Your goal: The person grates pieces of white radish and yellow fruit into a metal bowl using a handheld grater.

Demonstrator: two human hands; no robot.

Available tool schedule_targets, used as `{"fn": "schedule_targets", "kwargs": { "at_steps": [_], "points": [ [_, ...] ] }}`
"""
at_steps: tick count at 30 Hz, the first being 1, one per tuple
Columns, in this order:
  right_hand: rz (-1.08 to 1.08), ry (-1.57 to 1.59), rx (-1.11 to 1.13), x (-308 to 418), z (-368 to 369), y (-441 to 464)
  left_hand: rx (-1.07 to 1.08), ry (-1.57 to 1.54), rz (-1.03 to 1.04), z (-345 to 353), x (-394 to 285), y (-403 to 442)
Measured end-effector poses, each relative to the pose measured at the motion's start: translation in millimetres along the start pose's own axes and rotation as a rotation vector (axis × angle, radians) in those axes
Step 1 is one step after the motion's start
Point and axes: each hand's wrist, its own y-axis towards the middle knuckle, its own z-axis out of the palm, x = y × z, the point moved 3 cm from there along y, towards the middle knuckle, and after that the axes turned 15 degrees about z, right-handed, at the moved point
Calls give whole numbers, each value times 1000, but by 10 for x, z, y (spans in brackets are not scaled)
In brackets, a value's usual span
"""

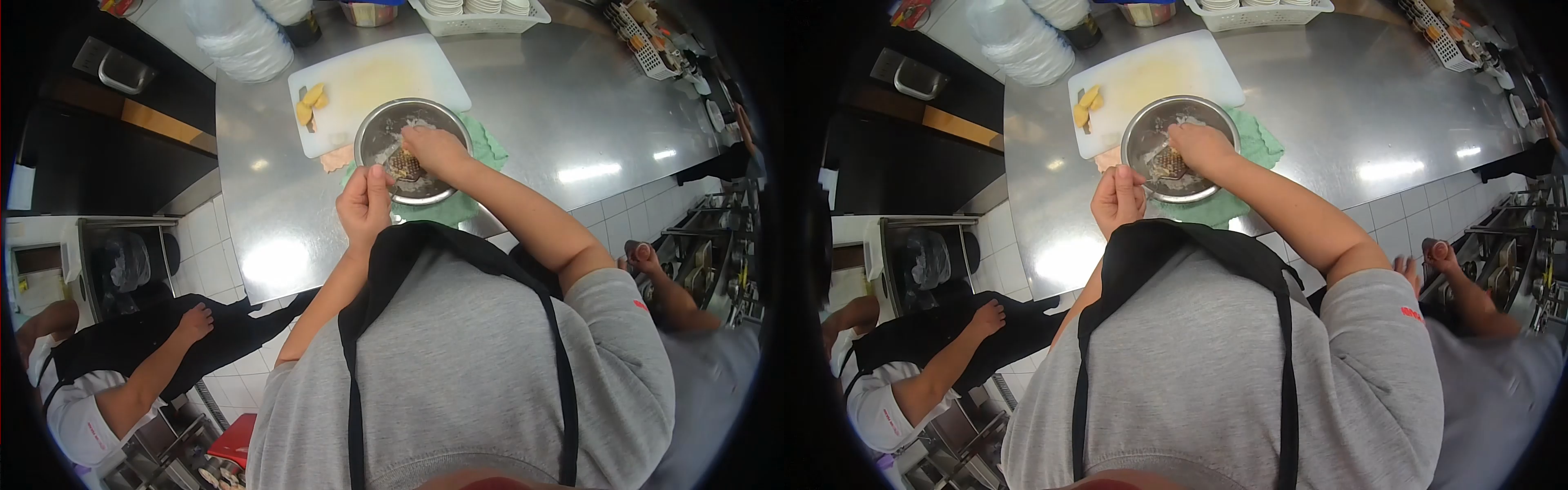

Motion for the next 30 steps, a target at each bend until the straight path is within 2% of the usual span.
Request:
{"fn": "schedule_targets", "kwargs": {
  "at_steps": [1,5,9,13,17,19,21,22,24,25,27,30],
  "points": [
    [87,-46,32,-7,-5,20,-3,47,6,-4,-5,-2],
    [-39,71,36,188,-57,-137,-7,-18,35,-23,-44,32],
    [136,-35,85,-61,21,56,-24,11,0,11,-23,20],
    [24,67,72,194,-123,-158,-22,10,40,-23,-57,62],
    [98,-66,69,-57,-29,32,-16,38,-12,11,-70,46],
    [52,-32,50,-80,-34,56,-14,24,-1,1,-77,58],
    [56,267,84,-86,-87,122,0,38,13,-26,-42,71],
    [54,267,88,-121,-63,170,17,53,26,-36,-33,72],
    [158,680,107,-244,5,231,21,53,14,-43,-34,73],
    [165,683,105,-234,-45,208,29,49,6,-34,-33,77],
    [292,985,352,-215,-94,150,32,55,5,-47,-26,93],
    [288,1040,316,-243,-27,102,22,58,-12,-67,-50,108]
  ]
}}
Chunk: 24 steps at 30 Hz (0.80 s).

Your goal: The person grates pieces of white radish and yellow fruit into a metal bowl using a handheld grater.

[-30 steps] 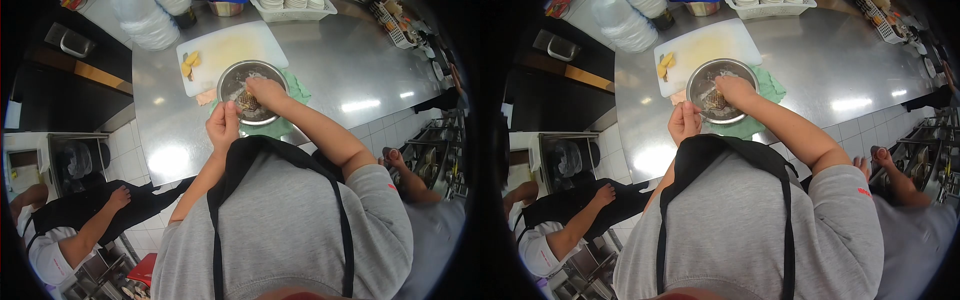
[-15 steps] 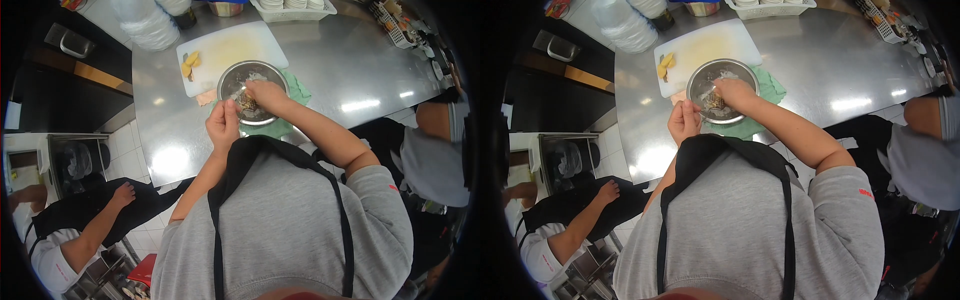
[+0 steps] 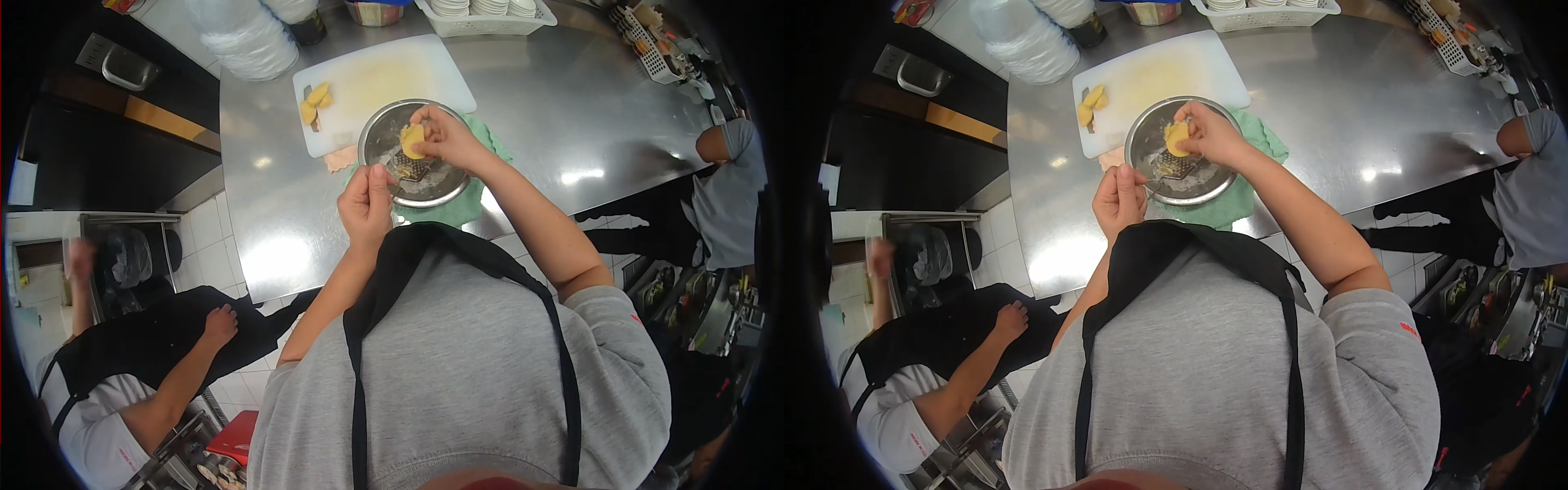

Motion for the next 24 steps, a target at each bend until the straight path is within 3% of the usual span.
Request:
{"fn": "schedule_targets", "kwargs": {
  "at_steps": [1,3,6,9,15,19,23,24],
  "points": [
    [3,2,2,35,28,-68,-3,-10,-22,-7,-13,2],
    [-118,-394,-181,186,56,-239,5,-8,-30,-5,-32,10],
    [-163,-579,-231,131,22,-242,15,1,-28,-1,-23,13],
    [-64,-739,-272,142,-15,-247,21,10,-27,19,-39,5],
    [-293,-666,-142,329,252,-460,20,23,-42,75,-141,-43],
    [-278,-720,-289,256,80,-248,39,88,-17,103,-149,-88],
    [-399,-680,-156,350,287,-449,20,-2,-10,81,-139,-93],
    [-340,-695,-217,273,228,-356,10,25,-39,91,-139,-115]
  ]
}}
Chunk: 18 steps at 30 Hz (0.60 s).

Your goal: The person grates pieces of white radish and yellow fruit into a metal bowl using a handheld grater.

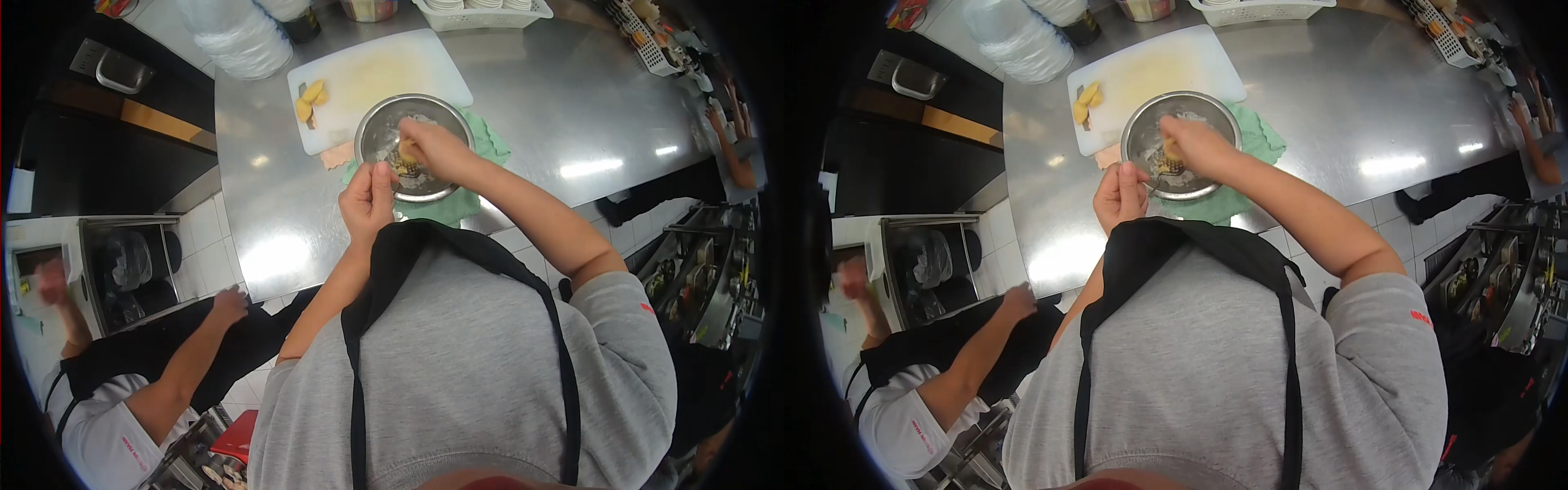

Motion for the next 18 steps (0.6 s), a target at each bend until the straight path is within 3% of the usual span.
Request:
{"fn": "schedule_targets", "kwargs": {
  "at_steps": [3,8,11,12,13,15,18],
  "points": [
    [64,-111,-118,-208,31,137,-1,26,5,4,15,22],
    [24,-65,-2,199,12,-74,-8,-66,-3,-34,-63,-9],
    [91,-106,-90,-152,69,159,2,92,-33,56,-30,8],
    [128,-13,-37,-77,71,114,-20,200,47,64,-69,36],
    [160,79,6,34,105,15,-29,141,-23,18,-43,31],
    [21,61,80,367,-48,-164,-40,86,-2,-3,-9,43],
    [61,-134,-41,-32,-10,16,30,-108,-38,75,-9,28]
  ]
}}
